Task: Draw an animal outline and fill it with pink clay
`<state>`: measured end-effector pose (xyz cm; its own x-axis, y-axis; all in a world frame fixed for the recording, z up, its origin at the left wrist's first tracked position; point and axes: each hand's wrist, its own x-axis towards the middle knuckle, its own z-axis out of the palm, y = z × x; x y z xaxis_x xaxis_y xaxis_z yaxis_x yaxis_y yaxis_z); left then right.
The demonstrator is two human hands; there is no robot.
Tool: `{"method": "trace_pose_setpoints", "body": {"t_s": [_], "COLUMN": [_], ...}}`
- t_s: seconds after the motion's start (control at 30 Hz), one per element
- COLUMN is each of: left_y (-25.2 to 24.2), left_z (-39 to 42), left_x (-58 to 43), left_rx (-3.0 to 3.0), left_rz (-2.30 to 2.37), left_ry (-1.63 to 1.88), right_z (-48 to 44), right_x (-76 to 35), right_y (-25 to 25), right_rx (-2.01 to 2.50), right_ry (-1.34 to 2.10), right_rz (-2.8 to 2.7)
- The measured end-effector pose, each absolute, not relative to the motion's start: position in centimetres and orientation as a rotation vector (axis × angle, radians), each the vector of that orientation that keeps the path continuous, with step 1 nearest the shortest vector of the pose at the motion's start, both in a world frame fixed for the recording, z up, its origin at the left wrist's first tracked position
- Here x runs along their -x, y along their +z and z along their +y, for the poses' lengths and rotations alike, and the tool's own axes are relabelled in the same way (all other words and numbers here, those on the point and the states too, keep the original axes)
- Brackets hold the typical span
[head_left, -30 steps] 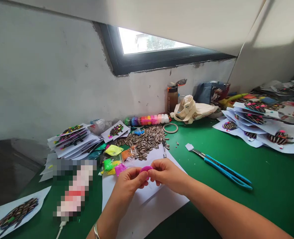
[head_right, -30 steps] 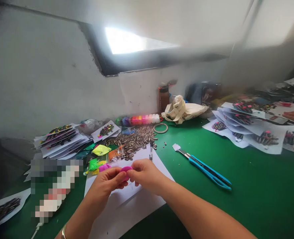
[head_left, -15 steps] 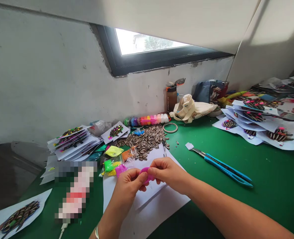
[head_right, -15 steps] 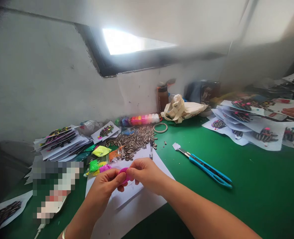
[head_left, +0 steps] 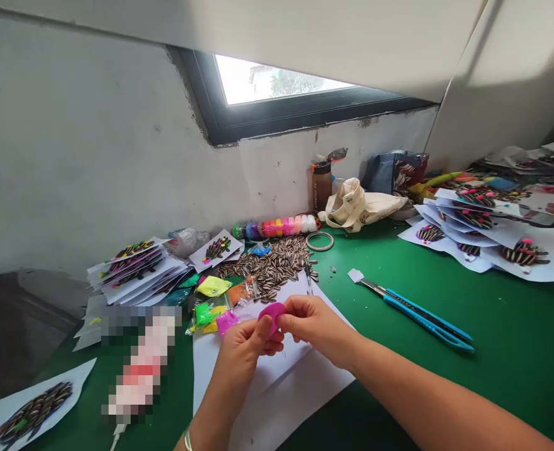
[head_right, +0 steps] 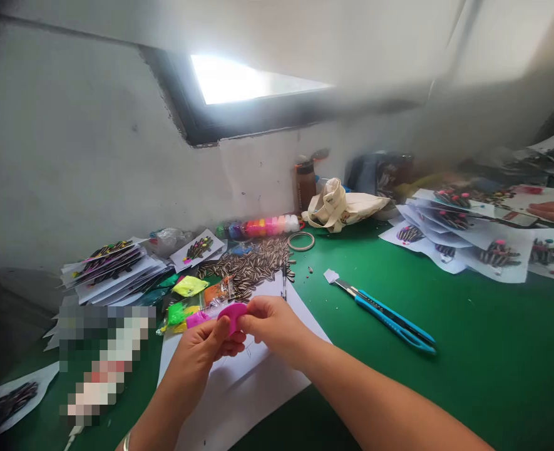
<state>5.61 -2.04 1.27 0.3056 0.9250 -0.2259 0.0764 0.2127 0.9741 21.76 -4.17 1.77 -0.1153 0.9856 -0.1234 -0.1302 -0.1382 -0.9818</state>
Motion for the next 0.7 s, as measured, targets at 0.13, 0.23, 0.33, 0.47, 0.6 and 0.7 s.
{"method": "trace_pose_setpoints", "body": {"t_s": [0.13,0.23,0.33,0.47,0.6,0.7], "left_y": [1.3,1.3,1.5,1.8,2.0,1.9], "left_z": [-2.3,-2.3,-2.3,-2.3,-2.2,-2.3], "left_x": [-5.8,-5.7,-5.6,-5.5,-5.6,-5.8], "left_rx": [-1.23,-1.223,-1.197,-1.184,-1.215,-1.286], "left_rz": [1.088,1.051,1.018,0.999,1.001,1.022], "left_ry": [0.789,0.792,0.791,0.814,0.811,0.838], "right_z": [-4.2,-4.2,-4.2,-4.1,-4.2,-4.3], "right_x": [-21.9,-22.0,-22.1,-22.4,-22.4,-21.9], "right_y": [2.2,2.3,2.1,1.9,1.7,1.2], "right_rx": [1.159,1.143,1.128,1.122,1.058,0.925], "right_ry": [1.439,1.445,1.434,1.43,1.496,1.547], "right_rz": [-1.108,-1.101,-1.098,-1.112,-1.178,-1.192]}}
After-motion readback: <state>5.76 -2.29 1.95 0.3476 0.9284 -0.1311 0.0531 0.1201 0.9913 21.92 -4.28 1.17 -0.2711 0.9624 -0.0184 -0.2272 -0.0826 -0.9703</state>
